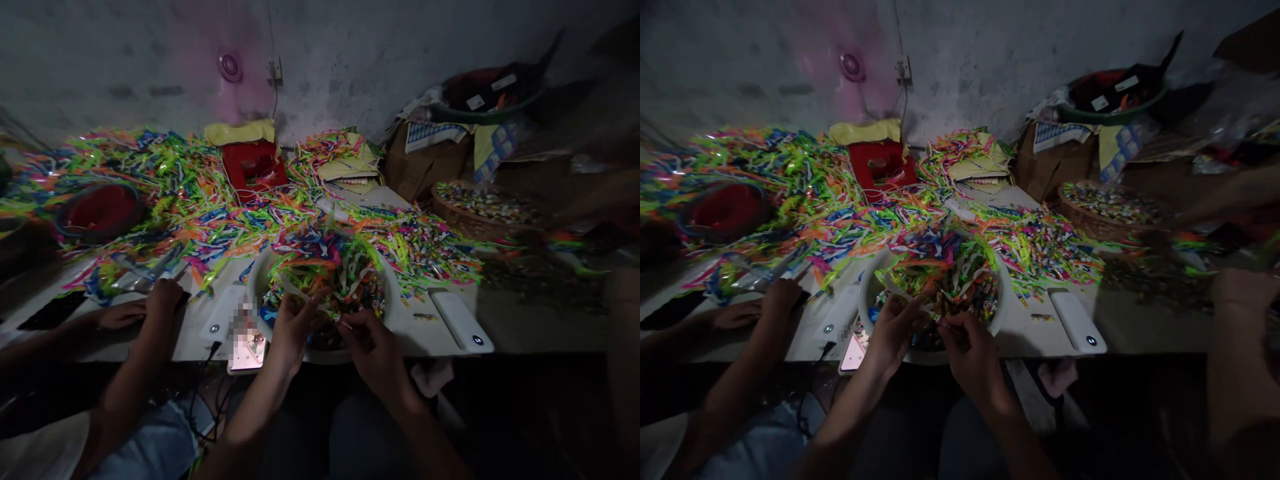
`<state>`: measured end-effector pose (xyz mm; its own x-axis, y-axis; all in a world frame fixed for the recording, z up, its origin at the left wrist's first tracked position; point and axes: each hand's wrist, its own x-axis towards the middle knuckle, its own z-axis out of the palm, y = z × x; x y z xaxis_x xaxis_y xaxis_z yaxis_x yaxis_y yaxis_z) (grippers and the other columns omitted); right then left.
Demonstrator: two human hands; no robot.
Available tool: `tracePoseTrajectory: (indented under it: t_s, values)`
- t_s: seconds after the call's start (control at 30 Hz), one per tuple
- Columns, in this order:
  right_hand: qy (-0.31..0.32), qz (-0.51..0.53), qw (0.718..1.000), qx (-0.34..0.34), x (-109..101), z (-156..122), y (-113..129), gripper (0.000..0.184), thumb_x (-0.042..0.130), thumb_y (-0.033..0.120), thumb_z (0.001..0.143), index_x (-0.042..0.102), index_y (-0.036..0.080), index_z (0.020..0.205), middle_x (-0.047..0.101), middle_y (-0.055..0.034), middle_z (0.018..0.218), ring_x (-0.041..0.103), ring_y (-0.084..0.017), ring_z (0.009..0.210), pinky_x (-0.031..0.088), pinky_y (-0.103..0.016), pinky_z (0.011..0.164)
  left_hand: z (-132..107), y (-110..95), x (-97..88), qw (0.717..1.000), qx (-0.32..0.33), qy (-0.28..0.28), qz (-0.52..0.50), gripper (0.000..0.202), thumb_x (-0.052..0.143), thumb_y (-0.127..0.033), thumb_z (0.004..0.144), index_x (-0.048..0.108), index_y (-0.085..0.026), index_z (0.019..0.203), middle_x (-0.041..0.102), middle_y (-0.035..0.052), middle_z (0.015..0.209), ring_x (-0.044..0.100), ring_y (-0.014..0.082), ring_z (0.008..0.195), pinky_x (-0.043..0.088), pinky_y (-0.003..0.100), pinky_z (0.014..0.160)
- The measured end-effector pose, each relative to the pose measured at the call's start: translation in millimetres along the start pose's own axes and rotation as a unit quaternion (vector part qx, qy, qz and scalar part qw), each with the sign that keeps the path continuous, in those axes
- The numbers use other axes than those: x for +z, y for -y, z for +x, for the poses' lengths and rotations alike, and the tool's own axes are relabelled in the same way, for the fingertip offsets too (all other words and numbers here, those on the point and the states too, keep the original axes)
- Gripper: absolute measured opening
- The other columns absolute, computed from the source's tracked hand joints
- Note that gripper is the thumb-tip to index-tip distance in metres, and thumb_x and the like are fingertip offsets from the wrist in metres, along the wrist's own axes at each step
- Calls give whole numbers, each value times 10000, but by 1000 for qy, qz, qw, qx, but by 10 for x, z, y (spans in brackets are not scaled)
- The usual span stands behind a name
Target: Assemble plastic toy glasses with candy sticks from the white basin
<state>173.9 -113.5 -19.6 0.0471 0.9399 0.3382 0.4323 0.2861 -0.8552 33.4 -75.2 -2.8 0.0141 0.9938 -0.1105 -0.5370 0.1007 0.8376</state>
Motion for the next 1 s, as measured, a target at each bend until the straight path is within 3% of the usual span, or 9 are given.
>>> tracePoseTrajectory:
  t_s: [0.13, 0.23, 0.33, 0.53, 0.63, 0.7, 0.8, 0.9, 1.0]
  values:
    - [-12, -44, 998, -31, 17, 11, 57, 112, 557, 311, 842, 565, 200, 825, 646, -41, 776, 605, -163, 711, 475, -261, 655, -14, -8, -3, 1000, -8, 9, 3, 392, 747, -315, 706, 509, -189, 990, 684, 74, 1056, 669, 144, 732, 497, 224, 599]
    - [25, -6, 999, 29, 19, 57, 89, 160, 555, 357, 837, 551, 200, 806, 604, -2, 673, 571, -144, 611, 441, -236, 560, -39, -11, 11, 1000, -3, 29, -2, 415, 734, -310, 719, 500, -200, 1043, 684, 78, 1059, 678, 193, 844, 499, 253, 658]
    - [80, 34, 994, 65, 17, 115, 86, 163, 526, 350, 847, 569, 195, 872, 620, 4, 702, 588, -149, 650, 442, -233, 578, -67, -3, 15, 999, 12, 46, 18, 396, 701, -295, 756, 496, -198, 1080, 693, 83, 1039, 650, 200, 960, 485, 281, 794]
    - [100, 26, 994, 20, 45, 106, 107, 189, 501, 321, 861, 601, 176, 794, 616, -4, 686, 560, -148, 637, 401, -236, 565, -164, 12, -31, 996, 15, 77, 41, 390, 672, -320, 784, 474, -219, 1105, 690, 75, 1050, 634, 199, 989, 478, 293, 829]
    - [105, 1, 994, 12, 36, 114, 134, 262, 496, 385, 875, 632, 177, 791, 620, -13, 666, 562, -159, 628, 406, -250, 565, -220, -71, -54, 992, 54, 59, 101, 327, 649, -322, 801, 504, -215, 1074, 694, 60, 1000, 647, 174, 897, 489, 246, 746]
    - [105, -19, 994, -9, -23, 179, 129, 262, 543, 418, 853, 659, 190, 911, 661, -33, 784, 594, -180, 724, 439, -270, 636, -203, -219, -115, 986, 95, 27, 131, 315, 668, -345, 779, 532, -214, 1032, 698, 40, 897, 645, 149, 759, 484, 213, 650]
    - [121, -116, 983, -74, -174, 331, 101, 215, 607, 354, 831, 656, 212, 985, 661, -40, 893, 598, -190, 835, 430, -307, 757, -27, -577, -381, 973, 158, -52, 160, 415, 670, -389, 764, 532, -215, 1115, 676, 10, 797, 601, 119, 613, 459, 197, 570]
    - [200, -269, 936, -108, -271, 436, 108, 87, 618, 231, 820, 684, 225, 875, 654, -30, 885, 601, -207, 884, 384, -351, 808, 265, -969, -835, 930, 205, -141, 271, 557, 667, -433, 744, 505, -171, 1208, 675, 40, 856, 615, 158, 699, 478, 245, 643]
    - [239, -371, 889, -122, -216, 453, 162, 202, 670, 246, 768, 685, 240, 970, 636, -62, 996, 574, -265, 990, 359, -392, 830, 460, -1183, -1207, 822, 238, -221, 467, 713, 638, -420, 759, 375, -148, 1362, 633, 149, 1113, 613, 281, 953, 466, 404, 833]
